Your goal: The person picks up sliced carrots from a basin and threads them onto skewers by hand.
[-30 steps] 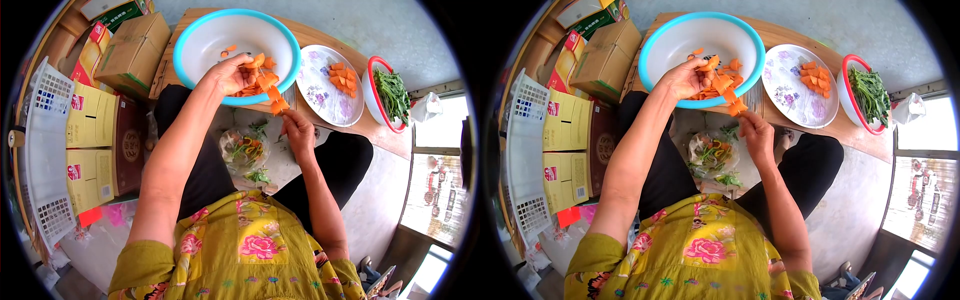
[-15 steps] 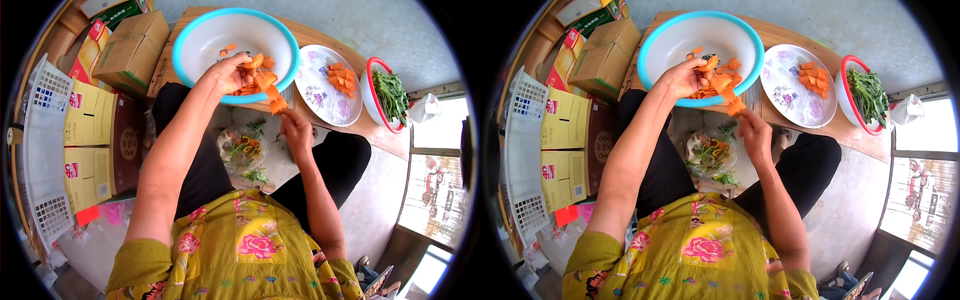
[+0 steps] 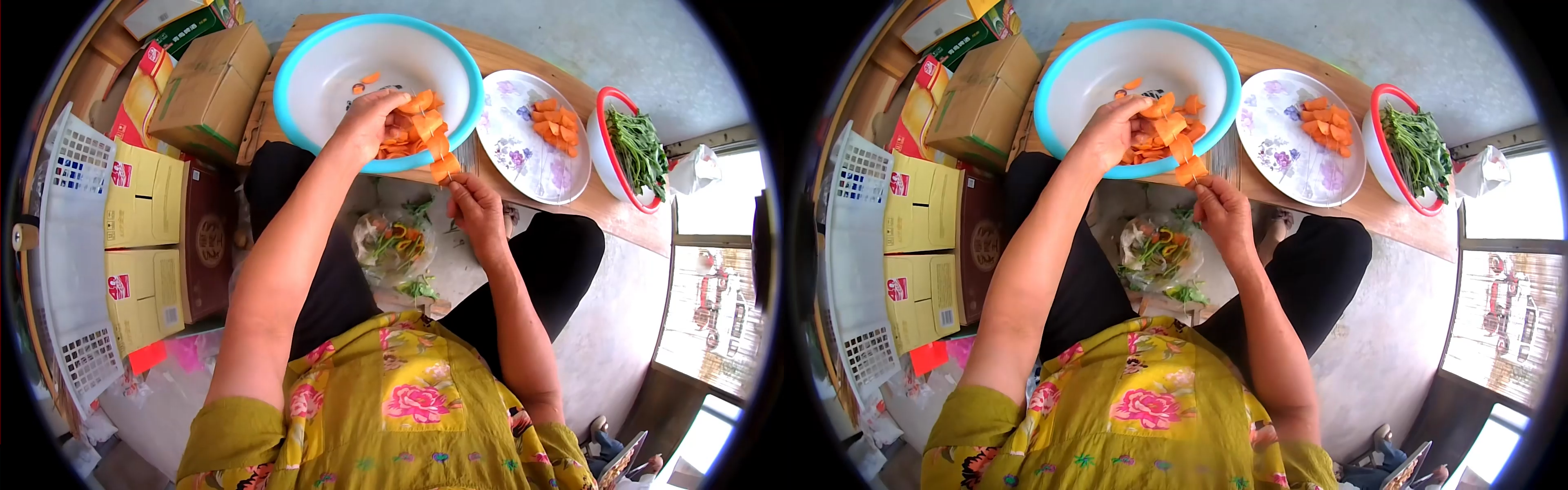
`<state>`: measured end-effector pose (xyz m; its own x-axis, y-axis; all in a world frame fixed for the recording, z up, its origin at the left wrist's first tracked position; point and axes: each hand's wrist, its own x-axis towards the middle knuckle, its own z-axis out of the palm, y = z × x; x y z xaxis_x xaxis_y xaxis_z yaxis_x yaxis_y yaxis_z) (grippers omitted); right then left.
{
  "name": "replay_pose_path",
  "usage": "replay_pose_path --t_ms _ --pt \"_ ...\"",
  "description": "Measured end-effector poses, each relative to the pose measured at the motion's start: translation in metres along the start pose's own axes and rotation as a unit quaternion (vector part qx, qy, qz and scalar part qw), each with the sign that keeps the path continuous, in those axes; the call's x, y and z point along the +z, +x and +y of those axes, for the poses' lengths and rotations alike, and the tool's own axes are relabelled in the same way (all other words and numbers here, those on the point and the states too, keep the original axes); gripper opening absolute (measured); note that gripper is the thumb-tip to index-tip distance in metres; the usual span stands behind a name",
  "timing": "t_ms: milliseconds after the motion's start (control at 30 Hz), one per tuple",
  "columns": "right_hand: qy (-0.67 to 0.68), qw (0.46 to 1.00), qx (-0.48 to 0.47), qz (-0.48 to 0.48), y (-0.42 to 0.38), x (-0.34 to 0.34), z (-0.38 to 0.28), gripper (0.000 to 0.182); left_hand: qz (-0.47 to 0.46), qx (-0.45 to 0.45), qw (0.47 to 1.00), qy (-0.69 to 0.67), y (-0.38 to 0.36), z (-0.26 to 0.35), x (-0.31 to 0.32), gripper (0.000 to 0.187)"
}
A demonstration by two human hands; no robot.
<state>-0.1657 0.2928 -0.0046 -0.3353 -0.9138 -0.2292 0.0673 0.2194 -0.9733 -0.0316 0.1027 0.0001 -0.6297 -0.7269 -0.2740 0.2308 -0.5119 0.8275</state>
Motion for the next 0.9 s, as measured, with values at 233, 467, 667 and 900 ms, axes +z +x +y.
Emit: replay_pose_path --t_ms 233,467,667,900 --pt "-0.047 0.999 -0.007 0.012 -0.005 0.002 0.005 0.014 0.053 0.040 0.997 0.029 -0.001 0.000 0.002 0.015" --pt "-0.062 0.998 -0.012 0.023 -0.005 0.001 0.012 0.014 0.054 0.023 0.998 0.024 -0.001 0.000 0.002 0.015" --pt "-0.052 0.998 -0.009 0.021 -0.005 0.002 0.013 0.014 0.027 0.004 0.997 0.066 0.002 -0.001 -0.005 0.020" --pt "-0.127 0.988 -0.056 0.071 -0.009 0.002 0.014 0.014 0.035 -0.012 0.997 0.064 0.002 0.000 -0.001 0.017"
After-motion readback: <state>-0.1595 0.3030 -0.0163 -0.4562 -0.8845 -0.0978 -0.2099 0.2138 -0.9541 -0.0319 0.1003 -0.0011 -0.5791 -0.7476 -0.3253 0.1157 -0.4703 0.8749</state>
